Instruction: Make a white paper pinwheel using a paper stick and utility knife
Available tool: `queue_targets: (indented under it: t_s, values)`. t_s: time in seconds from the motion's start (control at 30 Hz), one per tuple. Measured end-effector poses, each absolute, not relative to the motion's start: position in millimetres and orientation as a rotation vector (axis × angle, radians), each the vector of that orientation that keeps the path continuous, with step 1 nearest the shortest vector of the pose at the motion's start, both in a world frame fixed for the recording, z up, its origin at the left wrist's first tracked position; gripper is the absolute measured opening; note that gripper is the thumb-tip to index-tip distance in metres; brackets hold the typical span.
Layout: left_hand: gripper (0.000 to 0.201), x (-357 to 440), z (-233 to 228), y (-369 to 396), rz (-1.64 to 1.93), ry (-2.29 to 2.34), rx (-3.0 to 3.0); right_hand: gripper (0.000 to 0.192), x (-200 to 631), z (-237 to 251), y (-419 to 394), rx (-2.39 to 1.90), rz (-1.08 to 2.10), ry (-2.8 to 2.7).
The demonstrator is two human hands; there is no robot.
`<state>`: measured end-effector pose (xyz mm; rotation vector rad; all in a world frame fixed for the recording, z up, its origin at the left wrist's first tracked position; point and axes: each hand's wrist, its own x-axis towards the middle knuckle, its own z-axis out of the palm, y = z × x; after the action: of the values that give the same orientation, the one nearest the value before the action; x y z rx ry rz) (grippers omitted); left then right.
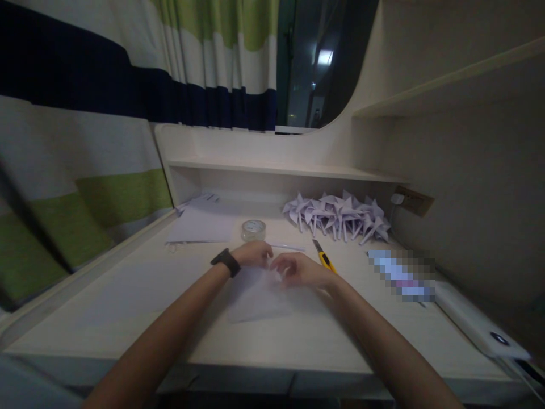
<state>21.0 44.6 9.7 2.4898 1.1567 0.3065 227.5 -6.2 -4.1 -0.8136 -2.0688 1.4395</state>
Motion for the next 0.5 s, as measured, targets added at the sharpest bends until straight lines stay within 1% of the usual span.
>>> queue_targets:
  t_s: [0.1, 0.17, 0.33, 0.5]
  values:
    - [0.023, 18, 11, 40, 0.381, 1.066, 2.461, 0.047, 233, -3, -6, -0.841, 1.482, -2.146]
    - [0.017, 16, 10, 38, 0.451, 1.013, 2.43, 0.045, 235, -2, -5, -0.844, 1.51, -2.141]
    - [0.013, 14, 9, 35, 0.575, 1.046, 2.414, 0.051, 237, 1, -3, -0.897, 1.547, -2.019]
    - [0.009, 13, 3, 32, 0.742, 1.263, 2.481, 0.038, 240, 0, -1, -0.955, 1.51, -2.013]
